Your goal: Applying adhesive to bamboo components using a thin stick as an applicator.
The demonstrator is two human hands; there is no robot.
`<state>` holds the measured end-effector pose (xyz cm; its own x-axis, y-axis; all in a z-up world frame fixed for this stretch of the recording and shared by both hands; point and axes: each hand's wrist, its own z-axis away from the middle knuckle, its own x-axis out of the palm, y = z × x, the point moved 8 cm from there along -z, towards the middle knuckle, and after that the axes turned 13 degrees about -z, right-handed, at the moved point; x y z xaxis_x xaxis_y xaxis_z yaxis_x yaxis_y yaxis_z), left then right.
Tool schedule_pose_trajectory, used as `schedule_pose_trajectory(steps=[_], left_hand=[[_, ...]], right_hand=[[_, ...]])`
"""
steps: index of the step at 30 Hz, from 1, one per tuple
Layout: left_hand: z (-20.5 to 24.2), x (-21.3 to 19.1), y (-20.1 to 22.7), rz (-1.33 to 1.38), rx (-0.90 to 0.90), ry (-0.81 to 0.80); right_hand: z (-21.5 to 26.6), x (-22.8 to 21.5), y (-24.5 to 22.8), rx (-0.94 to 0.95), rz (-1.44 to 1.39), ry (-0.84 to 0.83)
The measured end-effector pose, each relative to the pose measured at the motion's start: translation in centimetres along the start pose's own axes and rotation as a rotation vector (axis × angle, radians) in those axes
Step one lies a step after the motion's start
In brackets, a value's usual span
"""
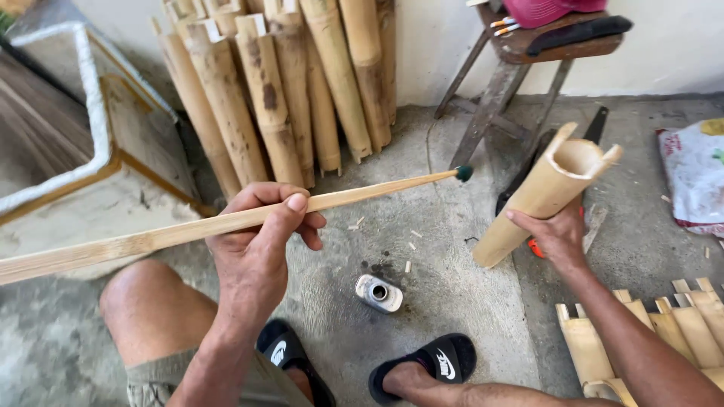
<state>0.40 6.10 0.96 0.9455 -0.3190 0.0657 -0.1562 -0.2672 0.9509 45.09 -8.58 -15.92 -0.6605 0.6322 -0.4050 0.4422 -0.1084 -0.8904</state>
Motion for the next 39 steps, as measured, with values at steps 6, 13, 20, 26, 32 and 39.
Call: schedule_pose_trajectory(steps=[6,13,20,26,32,39], left_hand=[[2.2,-4.0,-3.3,-0.094,-0.119,0.047],[4.5,-5.3,-5.1,-0.289,-0.240,0.033],[6.0,-4.7,-6.2,-0.423,-0.286,-0.108],[8.0,-2.0,-7.9,-0.549,-0.235,-0.324],[7.8,1.4,-10.4,-0.725,-0.055,-0.448],[8.2,5.7,-14.9,-0.851,0.103,-0.526]], right_hand=[[-0.3,-0.9,4.1,0.001,-0.244,-0.013],[-0.2,-2.0,6.3,-0.018,-0.173,0.120],[0.9,-0.8,4.9,0.016,0.042,-0.078],[0.6,-0.7,3.6,0.030,-0.355,-0.082],[0.1,-2.6,6.1,0.007,-0.348,-0.094],[2.0,1.9,1.8,0.212,0.180,-0.245]])
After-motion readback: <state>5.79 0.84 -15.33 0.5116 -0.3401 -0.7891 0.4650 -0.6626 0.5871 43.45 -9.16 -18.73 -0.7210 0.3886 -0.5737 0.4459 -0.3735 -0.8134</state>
